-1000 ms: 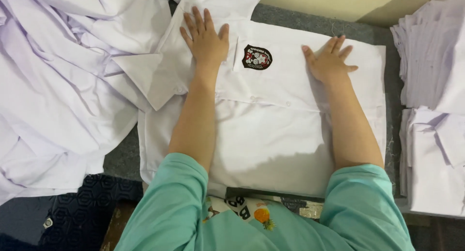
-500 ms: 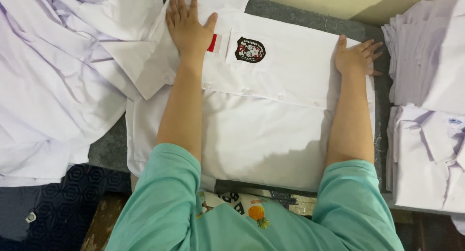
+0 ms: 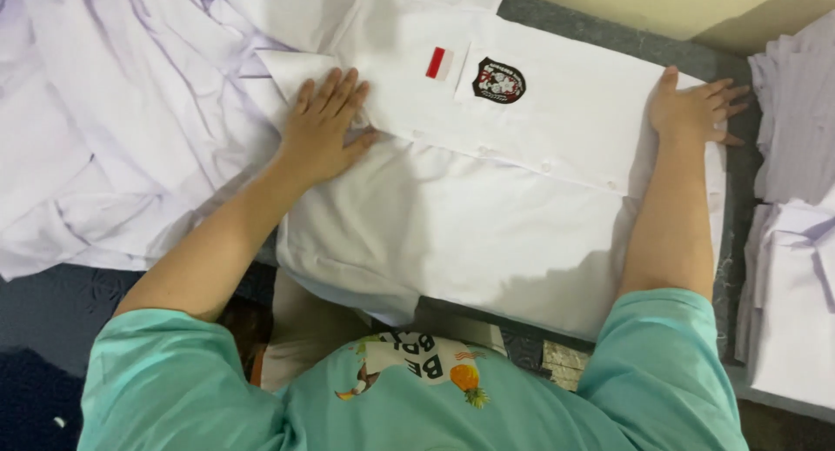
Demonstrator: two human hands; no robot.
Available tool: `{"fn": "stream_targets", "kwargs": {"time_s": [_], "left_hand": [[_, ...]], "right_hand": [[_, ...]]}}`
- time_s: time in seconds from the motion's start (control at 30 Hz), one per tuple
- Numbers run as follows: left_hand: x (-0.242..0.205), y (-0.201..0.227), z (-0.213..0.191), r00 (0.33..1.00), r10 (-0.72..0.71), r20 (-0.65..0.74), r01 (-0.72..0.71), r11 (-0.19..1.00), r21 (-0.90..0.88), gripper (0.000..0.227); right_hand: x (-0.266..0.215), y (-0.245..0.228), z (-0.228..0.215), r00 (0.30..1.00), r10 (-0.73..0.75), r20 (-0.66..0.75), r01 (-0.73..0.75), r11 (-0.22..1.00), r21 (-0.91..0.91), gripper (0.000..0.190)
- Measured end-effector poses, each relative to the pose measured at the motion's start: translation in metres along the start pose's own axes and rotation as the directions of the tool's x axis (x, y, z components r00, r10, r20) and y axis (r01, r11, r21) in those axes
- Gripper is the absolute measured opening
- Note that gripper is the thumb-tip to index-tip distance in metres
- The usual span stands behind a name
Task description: Folding a white school uniform shirt neatly on a work surface in a factory setting.
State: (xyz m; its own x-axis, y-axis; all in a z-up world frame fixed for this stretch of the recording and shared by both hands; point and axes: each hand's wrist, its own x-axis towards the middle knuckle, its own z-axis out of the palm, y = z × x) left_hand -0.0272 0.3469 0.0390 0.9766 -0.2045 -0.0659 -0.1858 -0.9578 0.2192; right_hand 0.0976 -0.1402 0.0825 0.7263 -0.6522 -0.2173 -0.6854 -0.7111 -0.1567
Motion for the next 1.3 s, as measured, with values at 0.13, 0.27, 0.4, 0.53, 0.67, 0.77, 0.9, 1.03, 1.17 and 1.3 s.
{"fn": "stream_targets", "kwargs": {"time_s": [0.13, 0.27, 0.4, 0.53, 0.67, 0.77, 0.9, 1.03, 1.17, 1.3], "left_hand": [[-0.029, -0.017, -0.020, 0.999, -0.029, -0.016, 0.030, 0.998, 0.058, 0.085], [-0.059, -0.010, -0.015, 0.991, -0.133, 0.022, 0.132, 0.990, 0.041, 0.086], [-0.125, -0.005, -0.007, 0.981, -0.190, -0.042, 0.171, 0.944, -0.283, 0.090], [-0.172, -0.006, 0.002, 0.984, -0.176, -0.036, 0.152, 0.923, -0.354, 0.072], [-0.177, 0.005, -0.016, 0.954, -0.300, -0.006, 0.241, 0.780, -0.578, 0.072], [-0.172, -0.002, -0.012, 0.896, -0.414, 0.161, 0.436, 0.751, -0.496, 0.049], [-0.174, -0.008, -0.001, 0.933, -0.345, 0.099, 0.355, 0.847, -0.395, 0.051], [-0.175, -0.005, -0.009, 0.948, -0.318, 0.000, 0.212, 0.631, -0.747, 0.045], [-0.172, 0.017, -0.033, 0.853, -0.423, 0.307, 0.422, 0.210, -0.882, 0.031], [-0.172, 0.021, -0.040, 0.808, -0.369, 0.459, 0.531, 0.117, -0.839, 0.065]], "right_hand": [[-0.010, -0.001, -0.001, 0.999, 0.013, -0.047, -0.014, 1.000, -0.015, 0.088], [0.000, 0.013, 0.001, 0.991, -0.064, -0.114, 0.061, 0.998, -0.031, 0.091], [-0.021, 0.038, -0.023, 0.980, -0.181, 0.089, 0.175, 0.982, 0.065, 0.079], [0.020, 0.100, 0.004, 0.956, -0.262, 0.132, 0.261, 0.965, 0.024, 0.088], [-0.062, 0.124, 0.008, 0.914, -0.375, 0.152, 0.385, 0.922, -0.045, 0.099], [-0.126, 0.138, 0.007, 0.877, -0.463, 0.126, 0.467, 0.884, 0.000, 0.093], [-0.152, 0.184, 0.012, 0.925, -0.366, -0.102, 0.363, 0.931, -0.042, 0.071], [-0.162, 0.226, 0.018, 0.921, -0.294, -0.255, 0.267, 0.954, -0.135, 0.067], [-0.149, 0.249, 0.024, 0.944, -0.207, -0.258, 0.191, 0.978, -0.087, 0.083], [-0.149, 0.256, 0.019, 0.972, -0.188, -0.140, 0.190, 0.982, 0.000, 0.057]]}}
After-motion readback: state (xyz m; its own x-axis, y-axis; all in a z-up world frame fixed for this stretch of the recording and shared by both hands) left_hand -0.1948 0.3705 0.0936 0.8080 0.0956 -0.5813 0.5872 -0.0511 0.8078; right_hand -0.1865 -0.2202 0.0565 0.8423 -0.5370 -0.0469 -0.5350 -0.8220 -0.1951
